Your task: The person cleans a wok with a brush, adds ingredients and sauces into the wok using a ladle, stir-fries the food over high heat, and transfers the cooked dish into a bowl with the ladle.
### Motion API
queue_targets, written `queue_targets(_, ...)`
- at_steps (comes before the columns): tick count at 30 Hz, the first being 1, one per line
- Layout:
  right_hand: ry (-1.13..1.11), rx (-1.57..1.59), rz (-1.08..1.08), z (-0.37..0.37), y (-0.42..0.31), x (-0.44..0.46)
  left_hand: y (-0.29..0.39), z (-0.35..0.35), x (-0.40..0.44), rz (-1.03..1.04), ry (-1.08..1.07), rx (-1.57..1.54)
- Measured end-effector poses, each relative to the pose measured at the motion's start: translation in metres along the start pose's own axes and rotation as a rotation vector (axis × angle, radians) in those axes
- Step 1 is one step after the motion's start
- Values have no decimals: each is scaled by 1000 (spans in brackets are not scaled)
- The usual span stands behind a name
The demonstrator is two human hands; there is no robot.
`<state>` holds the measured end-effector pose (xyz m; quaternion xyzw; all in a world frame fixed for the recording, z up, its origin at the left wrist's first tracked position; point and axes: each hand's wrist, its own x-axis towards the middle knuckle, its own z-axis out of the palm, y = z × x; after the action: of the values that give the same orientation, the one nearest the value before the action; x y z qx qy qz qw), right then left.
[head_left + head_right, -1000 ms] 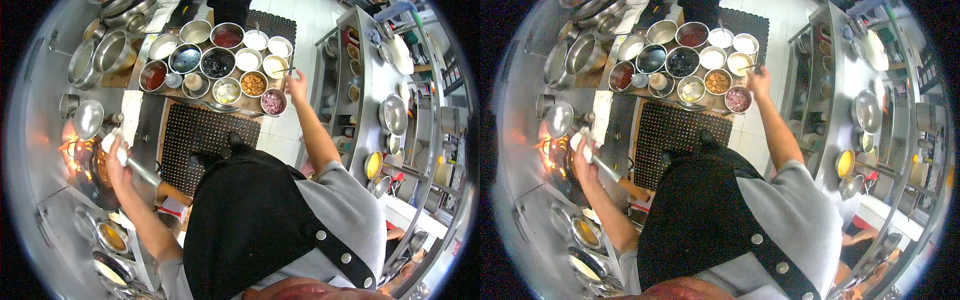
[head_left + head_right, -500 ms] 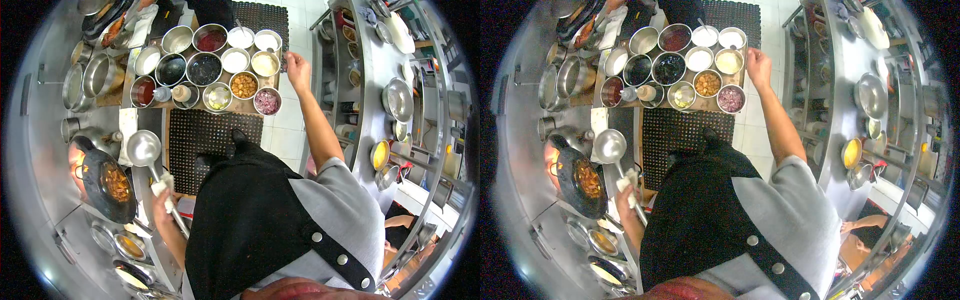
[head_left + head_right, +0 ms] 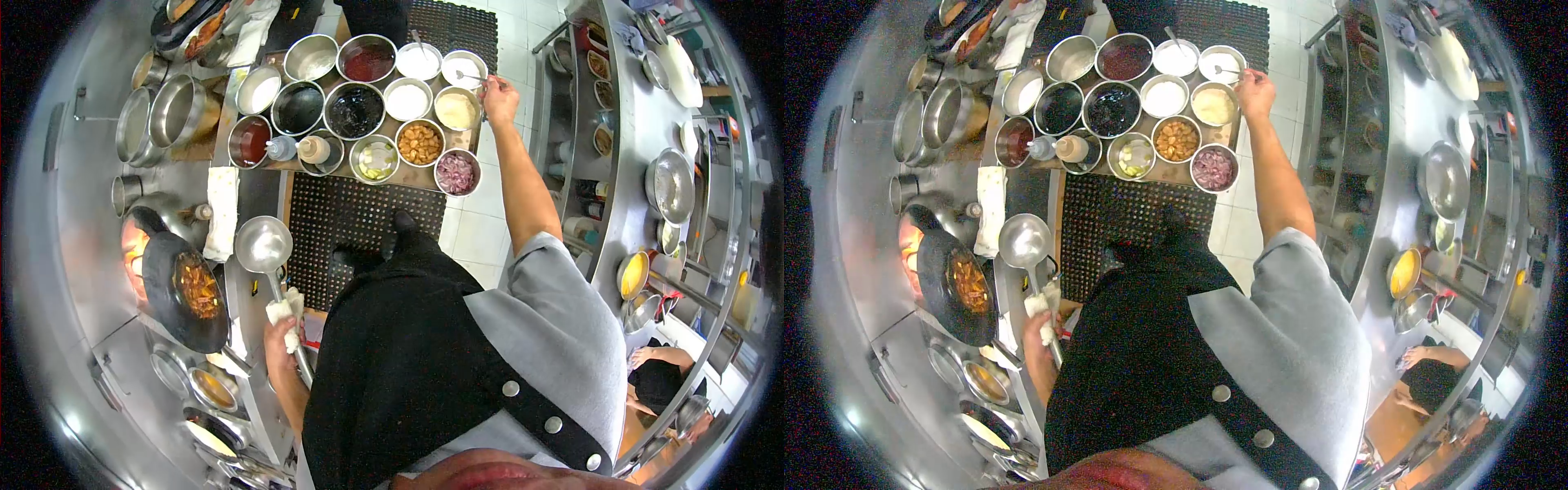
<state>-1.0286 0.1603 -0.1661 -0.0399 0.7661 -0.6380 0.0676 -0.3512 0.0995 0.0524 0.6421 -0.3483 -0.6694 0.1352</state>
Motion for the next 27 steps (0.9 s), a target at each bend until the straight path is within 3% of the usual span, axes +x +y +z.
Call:
queue_targets(2, -32, 27, 26, -6, -2, 3, -3, -6, 1, -4, -3, -8)
queue_targets(5, 2, 294, 290, -24, -33, -12, -6, -12, 2, -2, -13, -30)
queue_targets(13, -219, 340, 252, -11, -100, -80, -22, -38, 10, -17, -98, -21)
queue_targets(16, -389, 330, 241, 34, -146, -153, -48, -67, 9, -29, -183, -112)
queue_targets(18, -570, 306, 233, 74, -155, -199, -77, -81, 2, 55, -60, -133)
queue_targets(19, -657, 323, 251, 98, -162, -230, -88, -95, -5, -21, -97, -179)
queue_targets(22, -891, 319, 263, 172, -177, -331, -137, -130, -15, 53, -69, -328)
queue_targets(23, -977, 334, 302, 196, -190, -369, -84, -133, -56, -133, 3, -146)
queue_targets(27, -1257, 257, 51, 279, -214, -521, -179, -182, -45, -23, -2, -438)
